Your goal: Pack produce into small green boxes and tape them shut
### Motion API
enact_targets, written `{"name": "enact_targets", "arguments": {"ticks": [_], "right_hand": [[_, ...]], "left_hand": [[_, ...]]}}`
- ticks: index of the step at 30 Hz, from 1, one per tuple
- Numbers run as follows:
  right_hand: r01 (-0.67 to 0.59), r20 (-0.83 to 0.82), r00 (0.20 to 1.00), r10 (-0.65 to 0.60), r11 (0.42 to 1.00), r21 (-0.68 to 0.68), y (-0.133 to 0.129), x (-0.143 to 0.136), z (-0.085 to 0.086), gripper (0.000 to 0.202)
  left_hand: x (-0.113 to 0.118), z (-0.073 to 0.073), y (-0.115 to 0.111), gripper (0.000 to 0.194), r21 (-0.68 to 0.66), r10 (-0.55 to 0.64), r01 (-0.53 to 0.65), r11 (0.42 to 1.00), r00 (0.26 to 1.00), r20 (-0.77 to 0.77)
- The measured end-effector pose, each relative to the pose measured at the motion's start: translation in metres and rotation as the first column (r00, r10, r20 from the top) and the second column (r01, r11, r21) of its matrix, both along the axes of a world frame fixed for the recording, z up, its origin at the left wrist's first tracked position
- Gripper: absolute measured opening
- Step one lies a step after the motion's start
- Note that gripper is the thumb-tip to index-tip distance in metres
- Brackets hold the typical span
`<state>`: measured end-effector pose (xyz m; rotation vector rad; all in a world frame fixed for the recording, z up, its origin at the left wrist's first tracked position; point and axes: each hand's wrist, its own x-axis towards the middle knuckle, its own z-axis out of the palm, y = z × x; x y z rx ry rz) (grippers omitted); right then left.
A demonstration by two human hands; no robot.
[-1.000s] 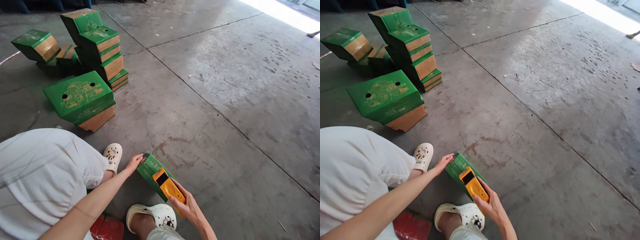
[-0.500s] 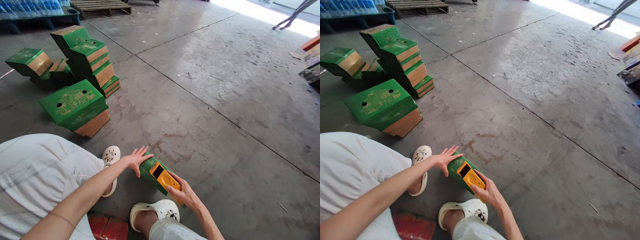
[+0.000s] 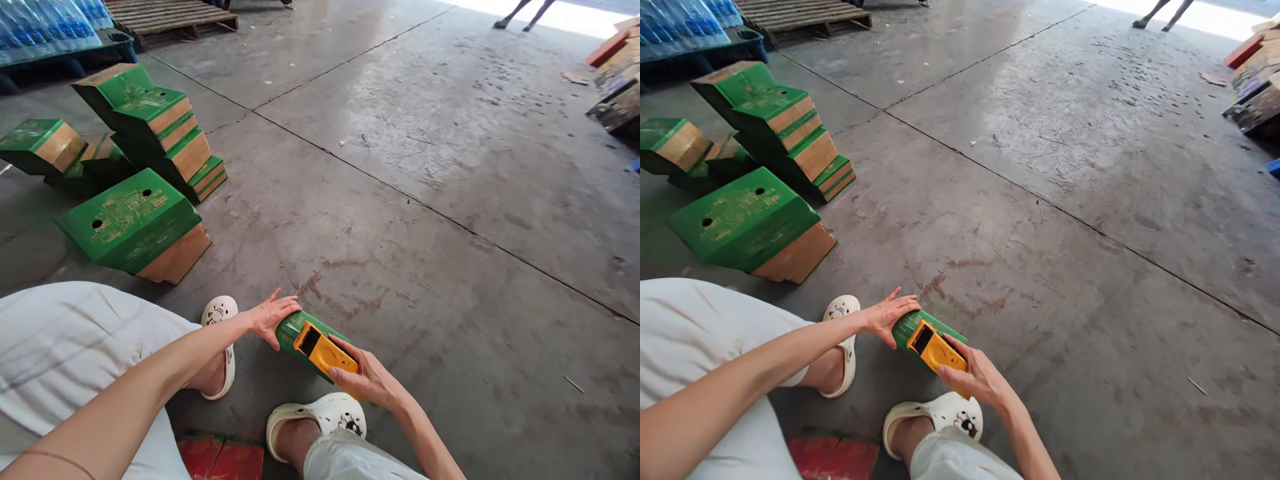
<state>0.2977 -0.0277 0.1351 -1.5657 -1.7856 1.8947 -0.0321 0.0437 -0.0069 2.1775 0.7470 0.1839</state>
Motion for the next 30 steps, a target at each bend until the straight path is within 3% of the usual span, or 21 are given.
{"name": "enact_targets", "arguments": {"ticks": [5, 13, 21, 26, 30], "right_hand": [[-0.042, 0.064, 0.997, 0.043, 0.999, -0.02, 0.001, 0.007, 0.009, 0.077], [-0.096, 0.157, 0.983, 0.092, 0.995, 0.024, 0.006, -0.001, -0.007, 0.078], [-0.122, 0.253, 0.962, 0.104, 0.991, 0.054, 0.008, -0.01, -0.002, 0.074], [-0.126, 0.249, 0.963, 0.105, 0.989, 0.073, 0.003, -0.012, 0.0, 0.069], [-0.104, 0.229, 0.969, 0.089, 0.993, 0.056, -0.01, 0.012, 0.012, 0.072]], "left_hand": [[0.001, 0.003, -0.001, 0.122, -0.062, 0.033, -0.032, 0.998, 0.999, 0.02], [0.004, 0.017, -0.006, 0.127, -0.006, 0.009, -0.009, 1.0, 0.996, -0.088], [0.062, -0.005, -0.048, 0.15, 0.186, 0.033, 0.015, 0.982, 0.968, -0.249], [0.06, -0.005, -0.052, 0.142, 0.213, 0.029, 0.024, 0.977, 0.97, -0.24], [0.056, 0.002, -0.05, 0.134, 0.197, 0.034, 0.009, 0.98, 0.975, -0.218]]}}
